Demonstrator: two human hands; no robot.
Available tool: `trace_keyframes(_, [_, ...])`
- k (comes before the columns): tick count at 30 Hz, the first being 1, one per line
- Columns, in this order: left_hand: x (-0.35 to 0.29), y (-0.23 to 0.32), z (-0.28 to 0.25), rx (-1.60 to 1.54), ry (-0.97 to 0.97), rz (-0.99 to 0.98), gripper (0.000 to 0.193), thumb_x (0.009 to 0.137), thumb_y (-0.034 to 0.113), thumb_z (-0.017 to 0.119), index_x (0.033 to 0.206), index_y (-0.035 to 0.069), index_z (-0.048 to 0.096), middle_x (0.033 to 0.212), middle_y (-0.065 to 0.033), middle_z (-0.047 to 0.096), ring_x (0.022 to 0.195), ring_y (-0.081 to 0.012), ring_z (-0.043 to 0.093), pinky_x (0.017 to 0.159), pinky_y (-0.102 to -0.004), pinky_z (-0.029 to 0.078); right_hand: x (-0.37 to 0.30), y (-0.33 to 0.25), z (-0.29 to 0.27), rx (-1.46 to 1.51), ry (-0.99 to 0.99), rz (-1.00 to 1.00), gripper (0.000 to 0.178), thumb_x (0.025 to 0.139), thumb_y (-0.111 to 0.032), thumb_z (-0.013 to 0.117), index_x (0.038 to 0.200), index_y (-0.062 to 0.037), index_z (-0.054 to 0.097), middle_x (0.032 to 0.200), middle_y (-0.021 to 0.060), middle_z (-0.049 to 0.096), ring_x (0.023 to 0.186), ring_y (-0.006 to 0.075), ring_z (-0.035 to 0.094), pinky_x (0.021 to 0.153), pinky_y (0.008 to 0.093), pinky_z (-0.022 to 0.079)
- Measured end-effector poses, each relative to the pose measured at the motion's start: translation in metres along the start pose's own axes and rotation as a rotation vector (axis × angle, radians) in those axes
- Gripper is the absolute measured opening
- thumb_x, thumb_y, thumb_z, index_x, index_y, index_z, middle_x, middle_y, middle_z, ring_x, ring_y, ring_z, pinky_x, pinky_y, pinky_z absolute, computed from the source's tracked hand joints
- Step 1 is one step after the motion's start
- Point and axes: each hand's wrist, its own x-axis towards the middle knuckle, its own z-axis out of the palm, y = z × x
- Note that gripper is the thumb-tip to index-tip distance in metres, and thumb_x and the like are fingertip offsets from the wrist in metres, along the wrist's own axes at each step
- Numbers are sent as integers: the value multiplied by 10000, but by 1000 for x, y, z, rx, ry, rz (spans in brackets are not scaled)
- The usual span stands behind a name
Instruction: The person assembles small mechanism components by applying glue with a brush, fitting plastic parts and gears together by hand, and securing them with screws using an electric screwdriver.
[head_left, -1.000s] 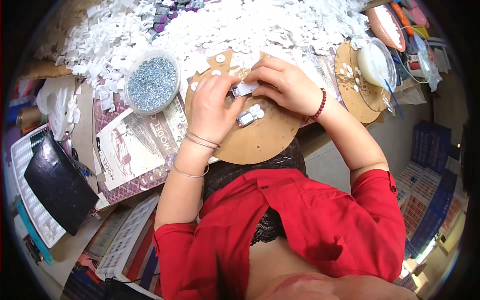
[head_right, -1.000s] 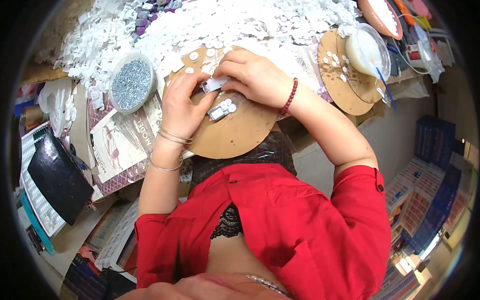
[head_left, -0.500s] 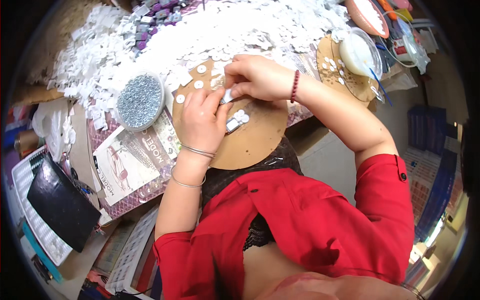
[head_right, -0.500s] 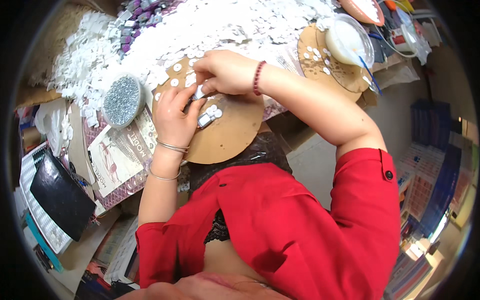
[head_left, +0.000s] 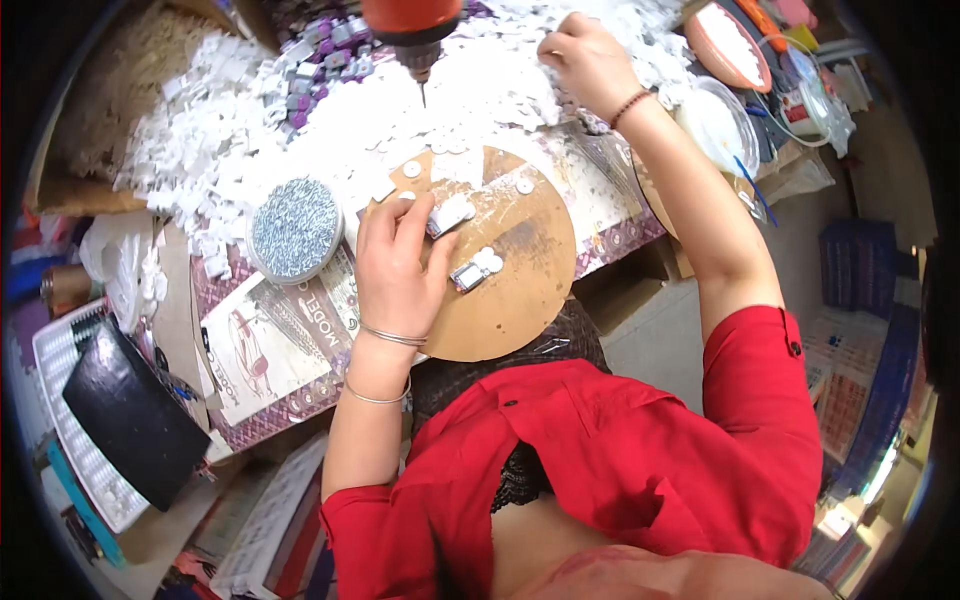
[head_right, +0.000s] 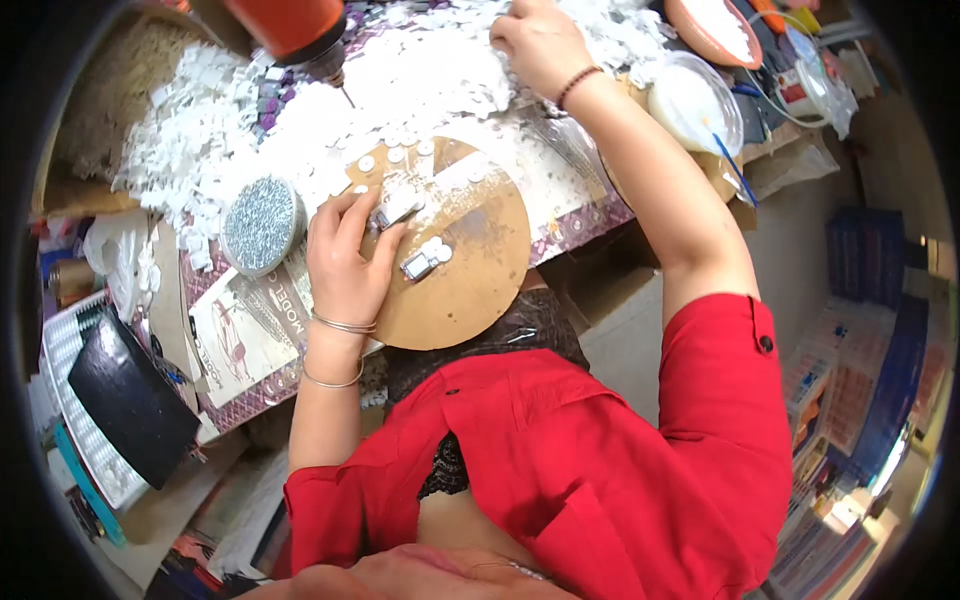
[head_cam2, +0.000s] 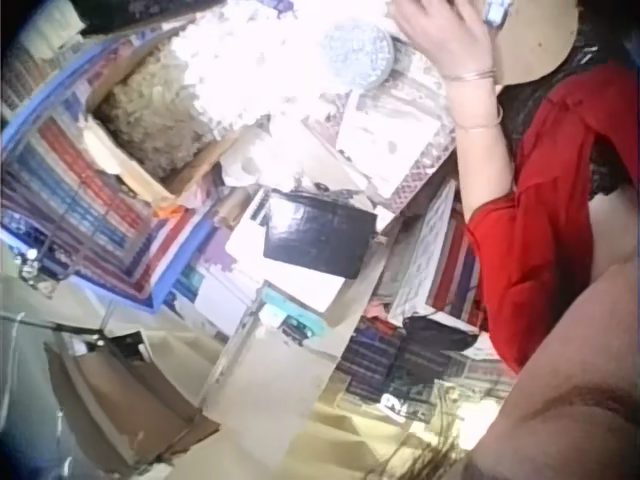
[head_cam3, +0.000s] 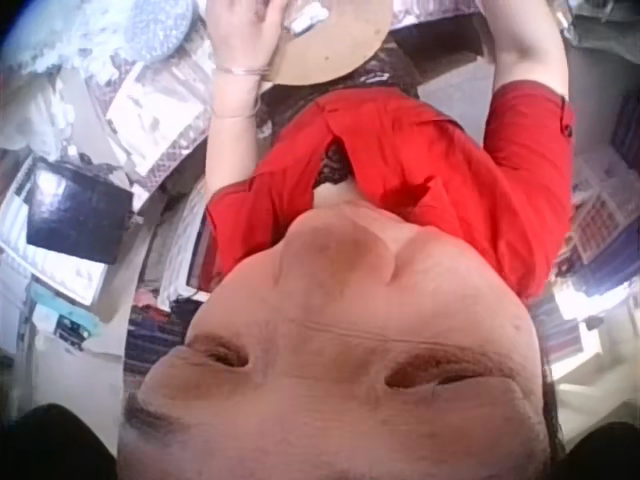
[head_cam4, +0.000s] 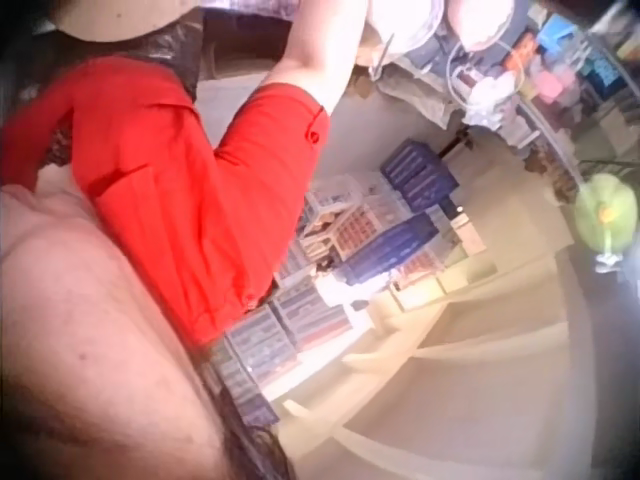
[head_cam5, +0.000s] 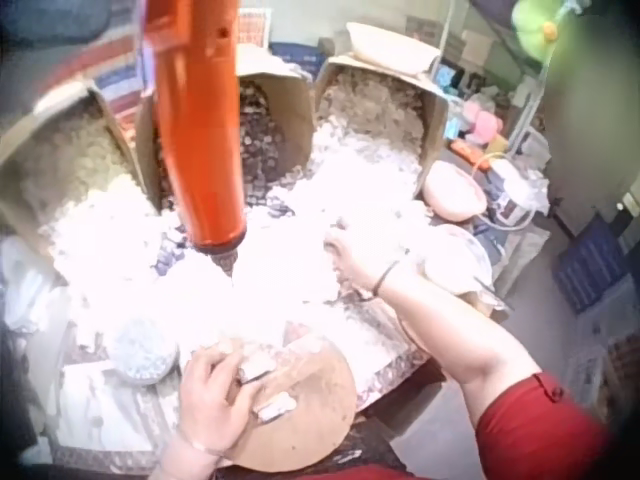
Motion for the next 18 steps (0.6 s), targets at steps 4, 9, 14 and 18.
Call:
trace_keyframes(4, [8, 7, -6, 36, 90, 130, 333, 797, 15, 740, 1127, 35, 694, 1014, -133, 648, 902, -316, 619, 803, -396, 509, -7, -26, -13, -264, 285, -300, 46, 861, -123, 627, 833, -88, 617, 800, 123, 580, 779, 303, 590, 670, 428, 469])
trace_keyframes(9, [14, 11, -2, 22, 69, 208, 329, 795, -22, 726, 1117, 41, 701, 1015, -127, 657, 927, -307, 629, 808, -379, 515, 19, 47, 47, 1130, -12, -155, 65, 901, -66, 593, 836, -59, 601, 779, 99, 562, 755, 245, 573, 655, 383, 468])
trace_keyframes(14, [32, 11, -1, -8, 214, 242, 470, 751, -54, 698, 1209, 49, 656, 1085, -128, 646, 958, -318, 618, 843, -402, 511, -10, -29, 4, 320, 73, -170, 50, 891, -104, 685, 925, -70, 670, 896, 106, 626, 863, 255, 616, 755, 380, 498])
trace_keyframes(18, [52, -3, 0, -86, 188, 316, 511, 768, -42, 695, 1258, 96, 651, 1032, -108, 702, 898, -294, 678, 787, -362, 554, -33, -101, -6, 420, -19, -644, 123, 931, -147, 675, 1004, -48, 662, 951, 79, 647, 838, 196, 645, 774, 322, 521])
